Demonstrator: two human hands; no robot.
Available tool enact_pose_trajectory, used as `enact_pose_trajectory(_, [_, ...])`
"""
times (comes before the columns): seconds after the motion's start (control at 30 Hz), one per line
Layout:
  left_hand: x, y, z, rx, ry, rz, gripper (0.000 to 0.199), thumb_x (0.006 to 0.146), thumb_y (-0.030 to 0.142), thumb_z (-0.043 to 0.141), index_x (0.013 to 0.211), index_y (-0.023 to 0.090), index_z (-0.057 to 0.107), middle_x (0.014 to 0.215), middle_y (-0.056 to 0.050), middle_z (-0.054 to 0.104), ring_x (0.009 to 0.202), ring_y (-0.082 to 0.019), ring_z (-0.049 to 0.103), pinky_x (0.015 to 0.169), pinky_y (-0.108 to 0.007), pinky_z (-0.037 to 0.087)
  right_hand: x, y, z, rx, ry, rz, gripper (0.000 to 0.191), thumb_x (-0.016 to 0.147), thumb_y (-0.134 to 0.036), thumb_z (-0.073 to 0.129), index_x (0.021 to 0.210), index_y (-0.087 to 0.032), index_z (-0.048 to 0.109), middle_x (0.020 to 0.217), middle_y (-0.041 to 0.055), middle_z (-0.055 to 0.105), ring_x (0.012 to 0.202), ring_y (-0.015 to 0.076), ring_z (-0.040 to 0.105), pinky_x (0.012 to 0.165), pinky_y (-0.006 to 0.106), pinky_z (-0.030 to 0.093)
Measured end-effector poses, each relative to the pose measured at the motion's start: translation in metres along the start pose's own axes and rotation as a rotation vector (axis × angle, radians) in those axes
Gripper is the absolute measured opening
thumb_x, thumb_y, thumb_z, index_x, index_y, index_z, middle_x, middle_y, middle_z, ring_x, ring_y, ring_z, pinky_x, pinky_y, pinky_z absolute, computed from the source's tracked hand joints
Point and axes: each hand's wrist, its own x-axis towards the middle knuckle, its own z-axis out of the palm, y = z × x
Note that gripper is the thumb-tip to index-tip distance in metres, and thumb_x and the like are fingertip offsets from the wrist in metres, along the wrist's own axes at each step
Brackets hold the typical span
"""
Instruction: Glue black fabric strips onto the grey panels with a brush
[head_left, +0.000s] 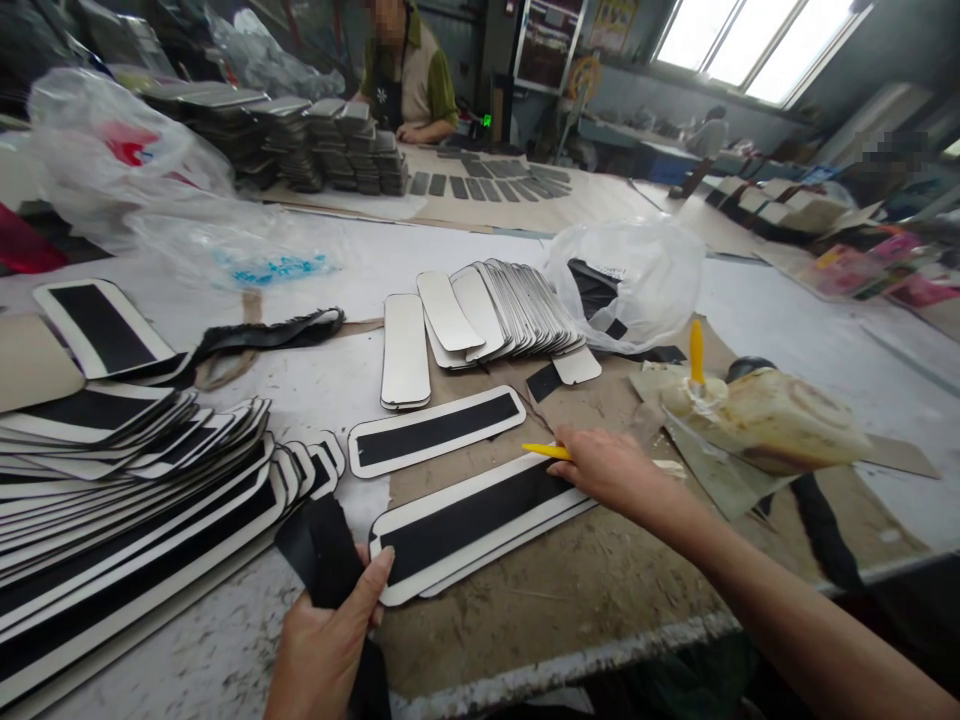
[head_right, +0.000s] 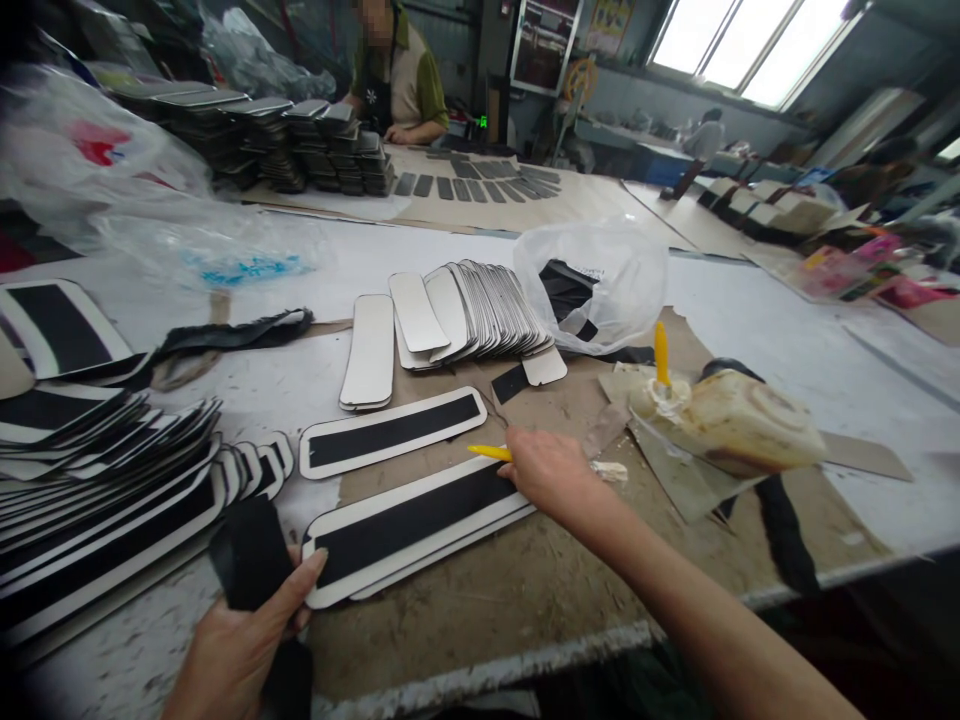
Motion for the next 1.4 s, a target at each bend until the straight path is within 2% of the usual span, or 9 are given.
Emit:
enact_pose_trajectory(0.17, [-0.002, 0.003, 0.001, -0.041, 0.004, -0.009, 0.051, 0.051, 0.050, 0.080, 0.082, 0.015, 0.060, 0.055, 0.006, 0.050, 0.050, -0.011, 0.044, 0.049, -0.023, 0.036, -0.017, 0.023, 0.002, 0.098, 0.103, 0.066, 0.020, 0.091, -0.033, 0.044, 0.097, -0.018, 0.056, 0.087, 0.0095, 0.066, 0.082, 0.0233, 0.063, 0.064, 0.028, 0.038])
enact_pose_trajectory(0.43, [-0.009, 0.012, 0.001, -0.154, 0.006, 0.012, 0.052, 0.045, 0.046, 0.083, 0.081, 0.015, 0.061, 0.058, 0.005, 0.053, 0.048, -0.009, 0.043, 0.045, -0.020, 0.037, -0.027, 0.035, 0.020, 0.556, 0.274, -0.050, 0.033, 0.091, -0.042, 0.035, 0.071, -0.020, 0.048, 0.069, 0.0012, 0.055, 0.064, 0.0159, 0.051, 0.060, 0.027, 0.034])
enact_pose_trajectory(0.57, [-0.013, 0.013, -0.004, -0.142, -0.037, 0.081, 0.049, 0.050, 0.045, 0.082, 0.082, 0.015, 0.060, 0.057, 0.006, 0.048, 0.048, -0.008, 0.041, 0.044, -0.018, 0.036, -0.035, 0.029, 0.019, 0.897, 0.205, -0.013, 0.039, 0.083, -0.052, 0.047, 0.062, -0.021, 0.039, 0.054, -0.0050, 0.038, 0.049, 0.0102, 0.038, 0.046, 0.023, 0.029])
enact_pose_trajectory(0.67, [-0.019, 0.013, -0.006, -0.143, -0.079, 0.131, 0.048, 0.056, 0.047, 0.079, 0.086, 0.016, 0.059, 0.068, 0.003, 0.052, 0.054, -0.010, 0.045, 0.046, -0.020, 0.041, -0.044, 0.026, 0.020, 1.049, 0.161, 0.047, 0.041, 0.078, -0.056, 0.054, 0.063, -0.020, 0.042, 0.054, -0.0060, 0.035, 0.047, 0.0090, 0.037, 0.042, 0.021, 0.030])
enact_pose_trajectory(0.87, [-0.029, 0.012, -0.006, -0.152, -0.171, 0.163, 0.038, 0.074, 0.053, 0.063, 0.087, 0.017, 0.058, 0.067, 0.001, 0.055, 0.058, -0.012, 0.049, 0.048, -0.021, 0.045, -0.055, 0.028, 0.028, 1.070, 0.188, 0.094, 0.044, 0.072, -0.061, 0.059, 0.065, -0.019, 0.049, 0.055, -0.0041, 0.041, 0.049, 0.0096, 0.041, 0.042, 0.020, 0.035])
enact_pose_trajectory(0.97, [-0.032, 0.011, -0.006, -0.157, -0.160, 0.162, 0.037, 0.073, 0.052, 0.065, 0.082, 0.016, 0.060, 0.068, 0.000, 0.059, 0.057, -0.012, 0.051, 0.046, -0.019, 0.042, -0.057, 0.031, 0.034, 1.069, 0.177, 0.123, 0.045, 0.072, -0.062, 0.059, 0.068, -0.019, 0.052, 0.055, -0.0036, 0.043, 0.049, 0.0094, 0.041, 0.041, 0.019, 0.036])
enact_pose_trajectory(1.1, [-0.038, 0.016, -0.005, -0.213, -0.162, 0.112, 0.036, 0.069, 0.040, 0.073, 0.093, 0.014, 0.066, 0.076, -0.004, 0.066, 0.066, -0.016, 0.060, 0.051, -0.020, 0.046, -0.060, 0.035, 0.042, 1.142, 0.148, 0.135, 0.043, 0.073, -0.059, 0.062, 0.067, -0.018, 0.049, 0.056, -0.0042, 0.041, 0.049, 0.0077, 0.040, 0.040, 0.017, 0.035])
enact_pose_trajectory(1.3, [-0.046, 0.026, -0.002, -0.539, -0.238, -0.168, 0.037, 0.065, 0.023, 0.076, 0.099, 0.013, 0.065, 0.077, -0.006, 0.070, 0.054, -0.016, 0.061, 0.049, -0.024, 0.050, -0.070, 0.030, 0.047, 1.682, -0.073, 0.115, 0.040, 0.072, -0.052, 0.069, 0.075, -0.019, 0.045, 0.054, -0.0083, 0.035, 0.039, 0.0019, 0.027, 0.032, 0.011, 0.025])
enact_pose_trajectory(1.4, [-0.047, 0.028, -0.002, -0.575, -0.260, -0.220, 0.037, 0.066, 0.019, 0.075, 0.101, 0.013, 0.065, 0.073, -0.006, 0.069, 0.057, -0.018, 0.063, 0.053, -0.027, 0.053, -0.072, 0.028, 0.047, 1.806, -0.116, 0.085, 0.039, 0.072, -0.048, 0.071, 0.075, -0.018, 0.046, 0.055, -0.0082, 0.035, 0.040, 0.0015, 0.026, 0.033, 0.011, 0.026])
